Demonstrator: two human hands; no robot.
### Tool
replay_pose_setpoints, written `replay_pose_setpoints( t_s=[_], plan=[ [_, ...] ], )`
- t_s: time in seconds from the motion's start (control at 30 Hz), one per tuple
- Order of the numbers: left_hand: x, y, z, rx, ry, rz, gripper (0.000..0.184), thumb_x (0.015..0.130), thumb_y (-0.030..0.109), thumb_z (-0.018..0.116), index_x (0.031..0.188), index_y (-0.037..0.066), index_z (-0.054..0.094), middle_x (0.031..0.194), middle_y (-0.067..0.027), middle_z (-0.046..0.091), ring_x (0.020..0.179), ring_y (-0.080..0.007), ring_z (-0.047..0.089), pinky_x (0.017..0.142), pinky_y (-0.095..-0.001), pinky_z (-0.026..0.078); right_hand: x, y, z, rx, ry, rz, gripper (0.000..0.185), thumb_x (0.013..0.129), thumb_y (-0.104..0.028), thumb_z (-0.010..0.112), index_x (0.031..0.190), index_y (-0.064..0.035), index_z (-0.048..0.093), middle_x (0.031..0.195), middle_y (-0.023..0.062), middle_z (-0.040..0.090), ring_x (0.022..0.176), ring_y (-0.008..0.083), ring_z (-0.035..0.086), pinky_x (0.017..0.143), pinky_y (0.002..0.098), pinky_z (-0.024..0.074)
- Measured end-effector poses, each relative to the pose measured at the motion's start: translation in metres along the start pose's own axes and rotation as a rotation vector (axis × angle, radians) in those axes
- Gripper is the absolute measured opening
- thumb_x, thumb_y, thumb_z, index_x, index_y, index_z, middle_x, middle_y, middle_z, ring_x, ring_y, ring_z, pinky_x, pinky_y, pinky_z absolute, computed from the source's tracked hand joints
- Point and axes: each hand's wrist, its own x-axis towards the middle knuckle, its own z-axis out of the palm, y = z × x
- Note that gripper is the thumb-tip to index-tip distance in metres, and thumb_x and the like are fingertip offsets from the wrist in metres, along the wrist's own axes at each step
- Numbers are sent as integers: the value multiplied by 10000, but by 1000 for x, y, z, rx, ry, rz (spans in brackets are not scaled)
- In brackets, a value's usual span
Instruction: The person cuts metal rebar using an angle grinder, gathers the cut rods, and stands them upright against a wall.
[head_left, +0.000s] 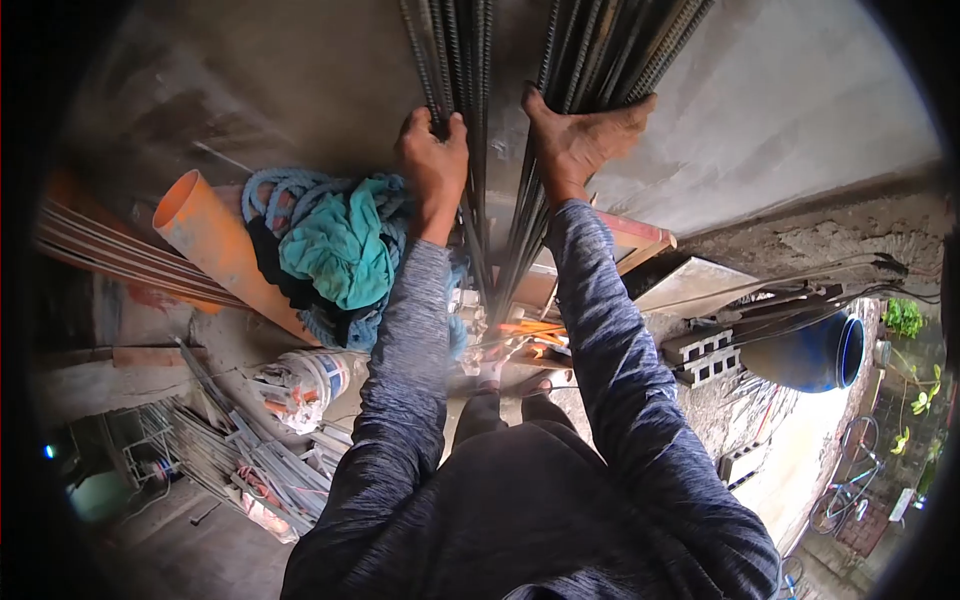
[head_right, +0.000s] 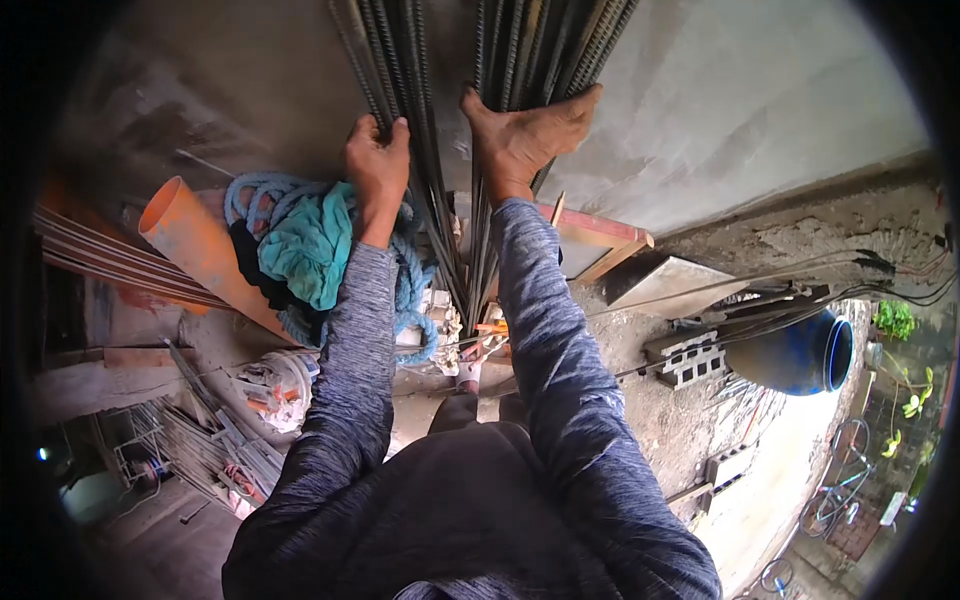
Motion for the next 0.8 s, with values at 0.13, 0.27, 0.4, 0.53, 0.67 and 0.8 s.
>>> replay_pose_setpoints(
  t_s=[0.13,0.27,0.4,0.53,0.67,0.8],
  plan=[
    [-9,15,-22,-87,-169,-73,178,914,144,731,944,-21,671,761,-72,694,690,-118,620,667,-279,496,0,4,-3,41,-12,-7,1477,519,-503,941,1531,104,52,1447,360,304,1340,507,325,1121,584,297],
    [-28,30,-18,-245,-251,-62,206,935,164,731,1005,-22,677,807,-41,692,732,-84,612,692,-250,487,0,8,3,41,9,-50,1478,521,-528,940,1524,120,70,1455,362,299,1347,505,324,1124,576,297],
    [-30,31,4,-279,-251,-51,215,961,166,696,1046,-27,654,867,-73,706,797,-120,643,733,-275,505,0,6,-2,97,-3,-20,1469,528,-542,937,1522,127,87,1456,361,306,1352,505,321,1132,572,290],
    [-37,38,39,-431,-300,36,294,981,208,621,1178,-9,631,1019,-258,700,975,-419,684,815,-437,521,2,8,-2,149,-28,-9,1453,549,-543,929,1526,122,84,1466,366,303,1359,517,310,1138,574,280],
    [-49,34,49,-430,-235,-7,309,1017,176,568,1273,11,617,1071,-236,714,1028,-326,710,857,-384,523,2,16,-1,196,-47,-37,1417,618,-560,899,1535,116,57,1501,378,262,1383,511,289,1162,567,244],
    [-56,32,58,-524,-297,-150,330,1042,226,552,1301,34,619,1158,-197,712,1091,-273,687,904,-351,503,4,4,-20,131,-153,-32,1444,627,-621,879,1541,111,34,1504,383,244,1411,501,261,1183,551,213]
  ],
)
